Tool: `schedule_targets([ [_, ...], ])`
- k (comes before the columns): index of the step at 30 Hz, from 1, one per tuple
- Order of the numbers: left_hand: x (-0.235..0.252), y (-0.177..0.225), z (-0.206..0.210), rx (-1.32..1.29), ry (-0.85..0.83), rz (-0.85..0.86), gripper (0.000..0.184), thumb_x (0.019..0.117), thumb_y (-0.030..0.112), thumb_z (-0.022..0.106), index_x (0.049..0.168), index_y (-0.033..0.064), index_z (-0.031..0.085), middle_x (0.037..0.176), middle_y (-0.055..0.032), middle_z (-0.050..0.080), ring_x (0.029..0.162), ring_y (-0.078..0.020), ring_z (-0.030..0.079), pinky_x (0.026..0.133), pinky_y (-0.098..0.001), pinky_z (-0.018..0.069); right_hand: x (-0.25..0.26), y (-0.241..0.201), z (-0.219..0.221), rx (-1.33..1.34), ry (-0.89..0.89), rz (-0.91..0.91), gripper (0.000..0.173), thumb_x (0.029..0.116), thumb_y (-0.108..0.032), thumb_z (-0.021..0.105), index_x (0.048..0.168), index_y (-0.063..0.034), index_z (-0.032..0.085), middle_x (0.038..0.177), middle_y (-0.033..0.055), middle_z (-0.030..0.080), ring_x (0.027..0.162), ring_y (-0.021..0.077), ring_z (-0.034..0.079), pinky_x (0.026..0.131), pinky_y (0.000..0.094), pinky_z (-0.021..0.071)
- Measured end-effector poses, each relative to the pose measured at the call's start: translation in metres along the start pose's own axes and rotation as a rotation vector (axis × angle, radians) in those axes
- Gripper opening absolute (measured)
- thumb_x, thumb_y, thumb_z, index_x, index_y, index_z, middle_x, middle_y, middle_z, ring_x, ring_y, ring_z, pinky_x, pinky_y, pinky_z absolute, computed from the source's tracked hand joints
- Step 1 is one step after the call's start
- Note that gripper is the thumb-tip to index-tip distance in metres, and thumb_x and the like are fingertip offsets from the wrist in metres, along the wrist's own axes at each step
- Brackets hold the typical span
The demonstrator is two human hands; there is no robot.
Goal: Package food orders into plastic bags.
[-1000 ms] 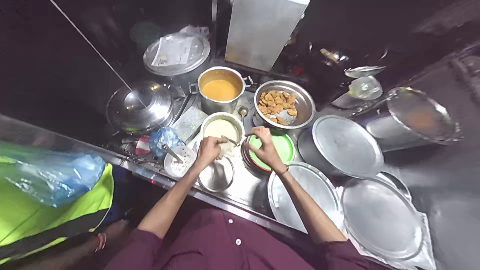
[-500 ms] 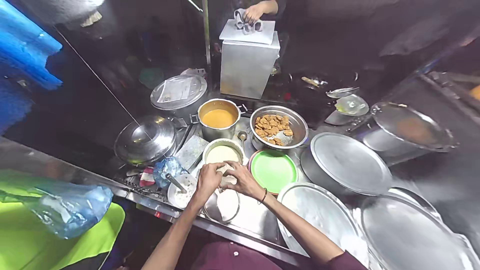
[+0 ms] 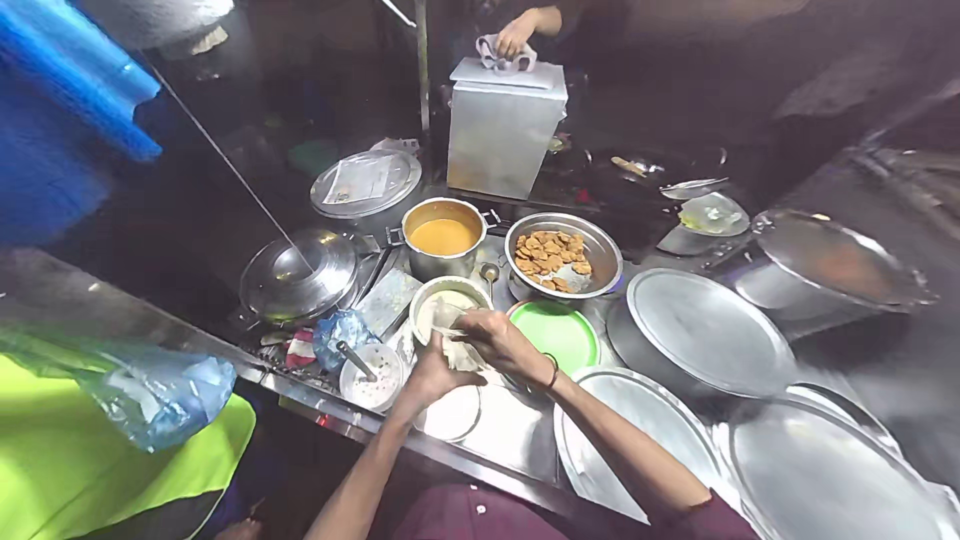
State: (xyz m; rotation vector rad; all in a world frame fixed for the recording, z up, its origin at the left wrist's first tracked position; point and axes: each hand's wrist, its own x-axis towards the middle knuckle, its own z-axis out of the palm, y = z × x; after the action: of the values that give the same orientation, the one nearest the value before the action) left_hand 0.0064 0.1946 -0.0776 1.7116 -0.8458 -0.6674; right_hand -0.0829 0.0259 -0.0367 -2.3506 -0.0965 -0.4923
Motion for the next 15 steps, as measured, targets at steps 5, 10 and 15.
schedule_targets([
  [5, 0.0, 0.005, 0.025, -0.002, -0.008, 0.136, 0.034, 0.0854, 0.023, 0.081, 0.111, 0.0024, 0.07, 0.097, -0.0037, 0.073, 0.091, -0.0086, 0.069, 0.088, -0.0315, 0.0577, 0.0, -0.037, -0.037, -0.155, -0.098, -0.081, 0.016, 0.101, -0.015, 0.059, 0.103, -0.01, 0.073, 0.093, 0.0057, 0.074, 0.085, 0.0197, 0.072, 0.079, 0.0416, 0.06],
  [10, 0.014, 0.009, 0.011, -0.062, -0.362, 0.121, 0.024, 0.1008, 0.019, 0.062, 0.119, 0.0057, 0.068, 0.1, -0.0052, 0.072, 0.085, -0.0113, 0.067, 0.08, -0.034, 0.0582, -0.01, -0.027, -0.062, -0.063, -0.068, -0.044, 0.016, 0.1012, -0.012, 0.059, 0.101, -0.0101, 0.074, 0.091, -0.0003, 0.073, 0.082, 0.009, 0.069, 0.078, 0.0309, 0.0592],
  [15, 0.014, 0.034, 0.003, 0.071, -0.391, -0.044, 0.019, 0.0959, 0.018, 0.071, 0.109, 0.0043, 0.072, 0.092, -0.0057, 0.073, 0.083, -0.012, 0.07, 0.08, -0.036, 0.0596, -0.016, -0.022, -0.074, -0.234, -0.026, -0.113, 0.014, 0.0996, -0.011, 0.063, 0.102, -0.0114, 0.076, 0.105, 0.0045, 0.073, 0.09, 0.0191, 0.071, 0.077, 0.043, 0.06],
])
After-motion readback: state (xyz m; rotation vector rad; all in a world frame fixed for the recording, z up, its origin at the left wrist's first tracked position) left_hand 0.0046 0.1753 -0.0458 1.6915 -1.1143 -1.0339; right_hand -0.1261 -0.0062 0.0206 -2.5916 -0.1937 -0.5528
